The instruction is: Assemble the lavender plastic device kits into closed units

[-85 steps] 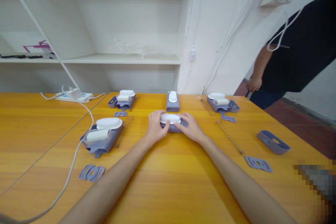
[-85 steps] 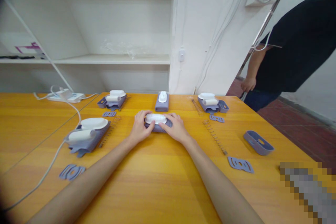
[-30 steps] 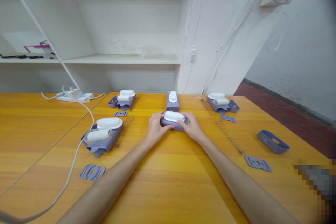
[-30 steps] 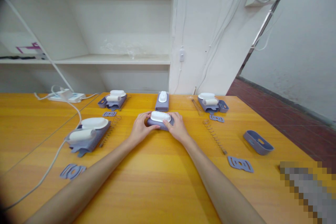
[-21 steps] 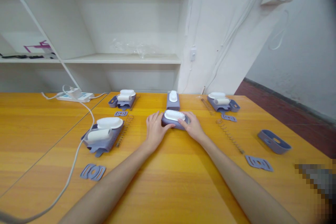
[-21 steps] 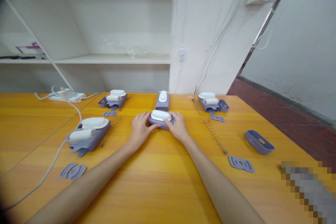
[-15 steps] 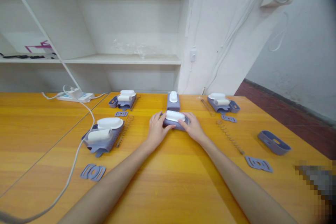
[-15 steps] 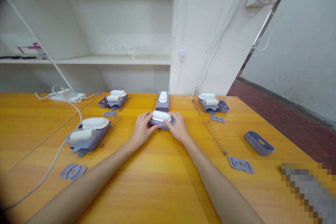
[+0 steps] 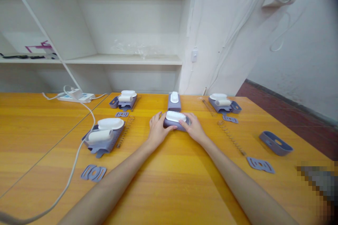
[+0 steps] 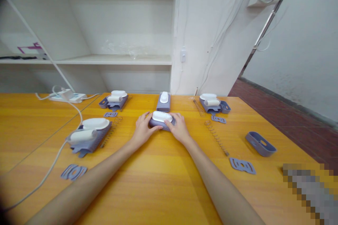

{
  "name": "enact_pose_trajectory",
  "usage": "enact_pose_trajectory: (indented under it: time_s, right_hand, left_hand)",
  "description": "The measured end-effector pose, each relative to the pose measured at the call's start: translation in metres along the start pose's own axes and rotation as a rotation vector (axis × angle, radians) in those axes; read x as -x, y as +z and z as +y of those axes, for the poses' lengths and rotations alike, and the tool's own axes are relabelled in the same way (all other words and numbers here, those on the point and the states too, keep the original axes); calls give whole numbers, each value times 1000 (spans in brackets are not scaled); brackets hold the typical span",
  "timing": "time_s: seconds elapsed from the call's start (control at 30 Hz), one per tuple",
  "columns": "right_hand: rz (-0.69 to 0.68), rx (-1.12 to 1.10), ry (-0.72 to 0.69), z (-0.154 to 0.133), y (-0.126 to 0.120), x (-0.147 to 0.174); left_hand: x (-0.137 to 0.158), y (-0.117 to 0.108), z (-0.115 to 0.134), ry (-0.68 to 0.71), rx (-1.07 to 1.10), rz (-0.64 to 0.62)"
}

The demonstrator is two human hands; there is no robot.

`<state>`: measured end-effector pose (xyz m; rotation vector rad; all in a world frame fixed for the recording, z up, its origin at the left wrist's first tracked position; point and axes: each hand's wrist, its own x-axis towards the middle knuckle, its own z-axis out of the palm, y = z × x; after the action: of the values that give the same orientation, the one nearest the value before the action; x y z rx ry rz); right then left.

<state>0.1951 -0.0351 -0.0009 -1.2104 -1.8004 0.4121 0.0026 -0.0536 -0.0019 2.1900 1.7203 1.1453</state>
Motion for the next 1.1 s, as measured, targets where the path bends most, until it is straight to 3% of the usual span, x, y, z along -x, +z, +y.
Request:
enact_pose_trajectory:
  time_s: [0.2, 0.5, 0.73, 0.87, 1.1]
  right_hand:
    - [-1, 16, -5, 1, 0, 0]
    - [-14, 40, -19, 1, 1, 1]
    - [2, 21, -2, 0, 0, 1]
    - [-3, 27, -5, 0, -1, 1]
    - [-13, 39, -10, -1, 0, 1]
  left_hand:
    - [2, -3, 3, 83, -23, -4]
    - [-1, -4, 2, 154, 35, -118]
    - [1, 1, 3, -59, -86, -43]
    - [2, 0, 3, 74, -74, -98]
    - [1, -1, 0, 122, -30, -83]
